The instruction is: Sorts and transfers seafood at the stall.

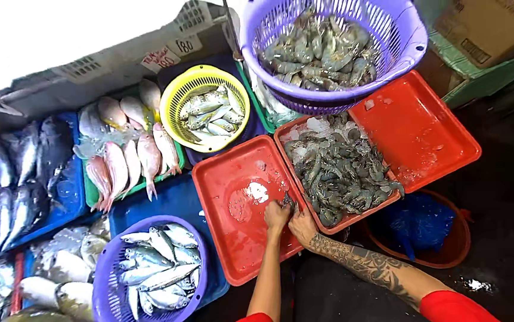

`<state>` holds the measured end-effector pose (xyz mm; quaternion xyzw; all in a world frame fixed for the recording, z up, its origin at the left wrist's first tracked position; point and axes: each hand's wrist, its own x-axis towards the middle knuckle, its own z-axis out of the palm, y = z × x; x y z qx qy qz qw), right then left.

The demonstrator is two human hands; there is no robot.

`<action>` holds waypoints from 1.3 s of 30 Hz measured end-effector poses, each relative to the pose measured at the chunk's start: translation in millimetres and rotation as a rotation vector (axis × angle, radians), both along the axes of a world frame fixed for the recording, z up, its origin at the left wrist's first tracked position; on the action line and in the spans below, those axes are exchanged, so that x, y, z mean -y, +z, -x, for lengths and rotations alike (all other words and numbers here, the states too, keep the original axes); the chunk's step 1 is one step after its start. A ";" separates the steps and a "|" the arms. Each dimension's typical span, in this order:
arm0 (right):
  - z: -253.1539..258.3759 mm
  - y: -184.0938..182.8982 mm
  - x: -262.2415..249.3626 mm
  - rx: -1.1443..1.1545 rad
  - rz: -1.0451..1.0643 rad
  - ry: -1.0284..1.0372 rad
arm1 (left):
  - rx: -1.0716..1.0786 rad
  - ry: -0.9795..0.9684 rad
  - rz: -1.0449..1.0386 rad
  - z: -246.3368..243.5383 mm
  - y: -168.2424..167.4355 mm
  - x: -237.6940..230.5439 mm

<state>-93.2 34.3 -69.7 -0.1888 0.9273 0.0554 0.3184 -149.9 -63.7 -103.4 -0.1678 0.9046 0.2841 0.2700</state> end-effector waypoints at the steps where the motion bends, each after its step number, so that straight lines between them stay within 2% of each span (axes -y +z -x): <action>1: 0.6 -0.1 0.6 0.012 0.010 -0.018 | -0.002 -0.015 0.006 0.5 0.5 1.6; 6: -7.7 5.0 -5.9 0.035 0.063 -0.035 | -0.014 -0.072 -0.003 1.8 1.0 5.1; 10: -11.6 12.8 -23.7 -0.029 0.180 -0.140 | -0.067 -0.129 -0.035 3.0 -0.2 9.8; 15: 4.4 42.1 -57.4 0.158 0.303 -0.328 | -0.098 -0.092 -0.065 -0.7 -5.0 17.2; 18: 8.1 103.3 -84.6 0.087 0.552 -0.407 | -0.101 -0.111 -0.048 -5.0 -1.6 14.8; 20: 11.1 172.2 -101.4 -0.132 0.738 -0.409 | -0.087 -0.140 -0.040 -7.6 1.9 6.0; 22: 19.6 239.3 -111.9 -0.468 0.844 -0.337 | -0.067 -0.179 -0.025 -13.1 5.6 1.1; 24: 43.1 293.2 -123.3 -0.767 0.842 -0.245 | -0.067 -0.222 -0.001 -15.3 7.6 -4.1; 26: 80.6 336.4 -130.5 -0.944 0.819 -0.228 | -0.075 -0.252 0.029 -19.2 8.9 -8.2; 29: 131.4 368.3 -145.2 -0.936 0.703 -0.357 | -0.114 -0.282 0.054 -25.4 8.1 -12.6; 32: 127.7 352.8 -169.6 -1.008 0.700 -0.494 | -0.133 -0.276 -0.023 -29.8 1.7 -9.6; 34: 106.1 307.4 -192.3 -1.072 0.762 -0.544 | -0.120 -0.201 -0.103 -34.2 3.6 -3.2; 35: 91.1 274.0 -206.8 -1.016 0.778 -0.606 | -0.124 -0.157 -0.124 -35.7 12.9 2.6; 37: 56.8 192.5 -240.0 -0.735 0.778 -0.771 | -0.184 -0.101 -0.146 -36.8 52.3 17.6; 39: 31.7 124.1 -273.5 -0.438 0.737 -0.892 | -0.377 -0.119 -0.167 -30.9 118.8 29.0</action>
